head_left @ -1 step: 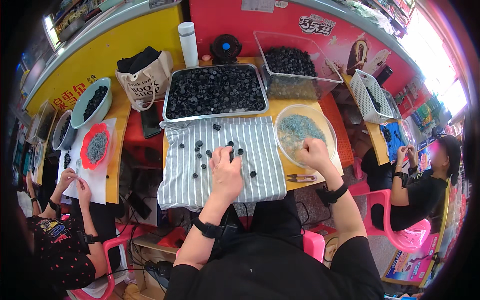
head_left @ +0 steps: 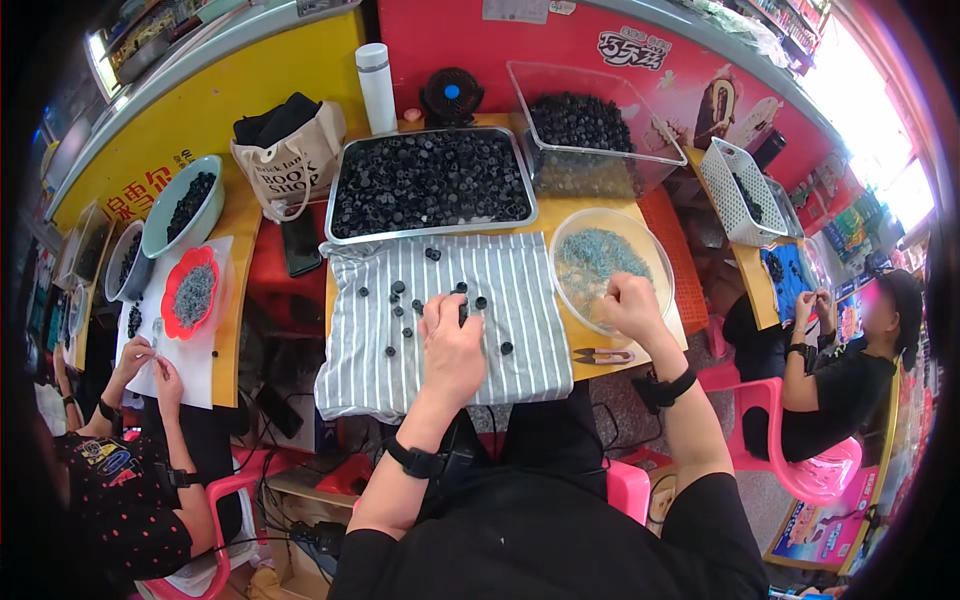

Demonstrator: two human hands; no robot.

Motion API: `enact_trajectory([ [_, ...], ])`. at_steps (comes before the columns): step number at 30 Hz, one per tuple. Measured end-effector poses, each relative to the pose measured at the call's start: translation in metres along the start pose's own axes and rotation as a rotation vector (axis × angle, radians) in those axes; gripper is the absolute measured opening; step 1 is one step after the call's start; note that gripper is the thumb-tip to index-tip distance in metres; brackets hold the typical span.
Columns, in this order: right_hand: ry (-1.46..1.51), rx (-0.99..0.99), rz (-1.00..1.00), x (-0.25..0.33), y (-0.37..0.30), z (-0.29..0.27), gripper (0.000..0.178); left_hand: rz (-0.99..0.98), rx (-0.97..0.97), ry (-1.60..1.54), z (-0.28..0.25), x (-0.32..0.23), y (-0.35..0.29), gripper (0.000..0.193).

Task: Assembling or sorting small black plastic components on a table.

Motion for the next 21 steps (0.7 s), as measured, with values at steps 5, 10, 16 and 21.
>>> enact_trajectory([
  [5, 0.785, 0.036, 0.108, 0.026, -0.009, -0.024, 0.015, -0.075, -0.020, -0.430, -0.016, 0.001, -0.009, 0.030],
  [10, 1.028, 0.045, 0.048, 0.110, -0.061, -0.017, 0.010, -0.208, -0.067, -0.682, -0.028, -0.012, -0.017, 0.047],
  [16, 0.988, -0.112, -0.162, 0.151, -0.091, -0.002, 0.013, -0.074, -0.046, -0.637, -0.041, -0.033, -0.015, 0.059],
  [21, 0.915, -0.123, -0.217, 0.163, -0.097, -0.001, 0.014, -0.071, -0.053, -0.629, -0.044, -0.034, -0.018, 0.060],
])
Point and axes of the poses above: each hand's wrist, its own y-axis towards the middle knuckle, its own z-axis out of the palm, x = y × z, the point moved 8 cm from there along y, towards the middle knuckle, and after that the axes turned 7 degrees about z, right-handed, at the moved point
